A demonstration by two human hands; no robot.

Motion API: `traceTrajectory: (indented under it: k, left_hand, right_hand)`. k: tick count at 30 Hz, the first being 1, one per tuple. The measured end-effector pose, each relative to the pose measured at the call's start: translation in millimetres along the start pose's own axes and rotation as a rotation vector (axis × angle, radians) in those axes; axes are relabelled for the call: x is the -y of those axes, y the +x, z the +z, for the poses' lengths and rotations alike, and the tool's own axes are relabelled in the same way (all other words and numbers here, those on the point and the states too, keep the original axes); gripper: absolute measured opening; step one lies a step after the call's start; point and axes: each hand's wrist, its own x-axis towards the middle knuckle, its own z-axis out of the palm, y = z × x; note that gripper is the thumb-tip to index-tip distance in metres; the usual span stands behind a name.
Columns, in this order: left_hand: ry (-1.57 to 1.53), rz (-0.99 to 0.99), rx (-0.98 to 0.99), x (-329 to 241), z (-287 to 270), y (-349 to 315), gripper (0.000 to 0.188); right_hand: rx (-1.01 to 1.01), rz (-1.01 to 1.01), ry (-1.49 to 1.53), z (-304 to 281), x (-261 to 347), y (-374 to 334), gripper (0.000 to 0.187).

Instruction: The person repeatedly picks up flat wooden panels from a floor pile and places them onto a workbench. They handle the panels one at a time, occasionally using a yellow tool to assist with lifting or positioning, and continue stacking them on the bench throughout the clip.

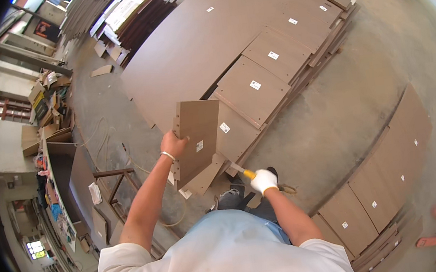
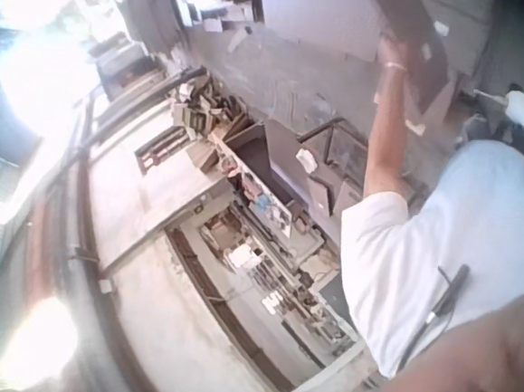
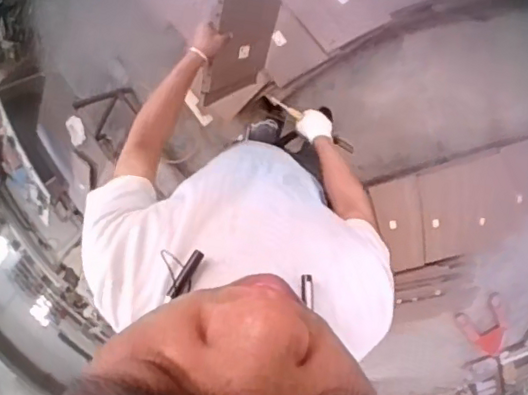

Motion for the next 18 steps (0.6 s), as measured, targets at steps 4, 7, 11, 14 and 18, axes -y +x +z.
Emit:
traceTrajectory:
  k: [4, 7, 11, 14, 18]
  left_hand:
    - [0.045, -0.042, -0.191, 15, -7, -62, 0.048]
    - [-0.112, -0.118, -0.345, 46, -18, -104, 0.047]
    - [-0.344, -0.205, -0.539, 89, -28, -145, 0.042]
    - [-0.400, -0.263, -0.592, 122, -19, -188, 0.041]
    - [-0.216, -0.260, -0.492, 98, 5, -228, 0.040]
  right_hand:
    - [0.017, 0.064, 0.182, -16, -23, 43, 0.033]
    - [0.143, -0.214, -0.218, -4, -11, 45, 0.034]
    - [0.259, -0.246, -0.222, 5, -6, 49, 0.033]
    - [0.139, -0.271, -0.226, 21, 6, 45, 0.035]
    - [0.038, -0.514, -0.432, 21, 15, 55, 0.018]
